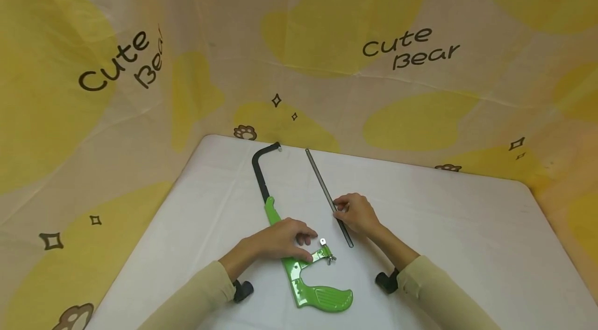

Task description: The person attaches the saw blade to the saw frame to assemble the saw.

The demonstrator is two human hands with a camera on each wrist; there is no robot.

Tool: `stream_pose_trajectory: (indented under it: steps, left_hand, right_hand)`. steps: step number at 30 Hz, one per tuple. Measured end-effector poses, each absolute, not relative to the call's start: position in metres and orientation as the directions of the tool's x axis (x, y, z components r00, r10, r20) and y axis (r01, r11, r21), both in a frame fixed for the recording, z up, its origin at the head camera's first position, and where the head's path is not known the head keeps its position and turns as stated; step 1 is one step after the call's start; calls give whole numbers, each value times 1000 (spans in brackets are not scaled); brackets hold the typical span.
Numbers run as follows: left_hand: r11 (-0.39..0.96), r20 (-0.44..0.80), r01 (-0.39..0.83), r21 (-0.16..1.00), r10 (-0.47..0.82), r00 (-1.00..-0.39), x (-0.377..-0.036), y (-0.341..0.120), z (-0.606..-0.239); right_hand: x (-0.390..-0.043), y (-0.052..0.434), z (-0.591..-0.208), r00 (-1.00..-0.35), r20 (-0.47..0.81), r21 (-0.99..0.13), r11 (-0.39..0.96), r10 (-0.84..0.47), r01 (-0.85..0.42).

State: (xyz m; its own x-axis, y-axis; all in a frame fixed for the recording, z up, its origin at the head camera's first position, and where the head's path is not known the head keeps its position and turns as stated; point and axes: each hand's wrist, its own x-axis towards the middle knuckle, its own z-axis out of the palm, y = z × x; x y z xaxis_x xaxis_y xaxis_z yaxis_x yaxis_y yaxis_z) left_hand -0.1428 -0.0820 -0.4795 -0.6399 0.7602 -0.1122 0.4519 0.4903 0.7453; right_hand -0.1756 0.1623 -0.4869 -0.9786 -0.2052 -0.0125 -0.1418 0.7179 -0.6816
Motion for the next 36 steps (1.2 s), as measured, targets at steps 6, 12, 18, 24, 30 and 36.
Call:
stream_pose_trajectory:
  steps: [6,12,18,24,30,36]
  left_hand:
    - [506,-134,465,726,768,-627,-141,-80,-477]
    - [496,-132,503,708,792,-596,-140,-78,-478]
    - [465,-149,465,753,809,-569,-140,-77,-476]
    - [451,-193,401,798,820,-538,-142,-75,-475]
    - [457,-225,372,808,823,-521,-145,-75,-473]
    - [458,-232,377,805,829,-509,-147,-73,-473]
  right_hand:
    - [-176,160,-485,-981,-12,-666,733,-196,-138]
    - [-177,157,-485,-983,-7,-666,734,-184,-133]
    - [-177,155,-485,-985,-16,-673,730,-173,-117]
    - [-178,153,-484,-987,-37,-694,715,-153,-85]
    - [-178,152,-485,-992,-43,-693,718,-119,-56]
    - [-178,151,-485,-994,-19,-681,729,-110,-67]
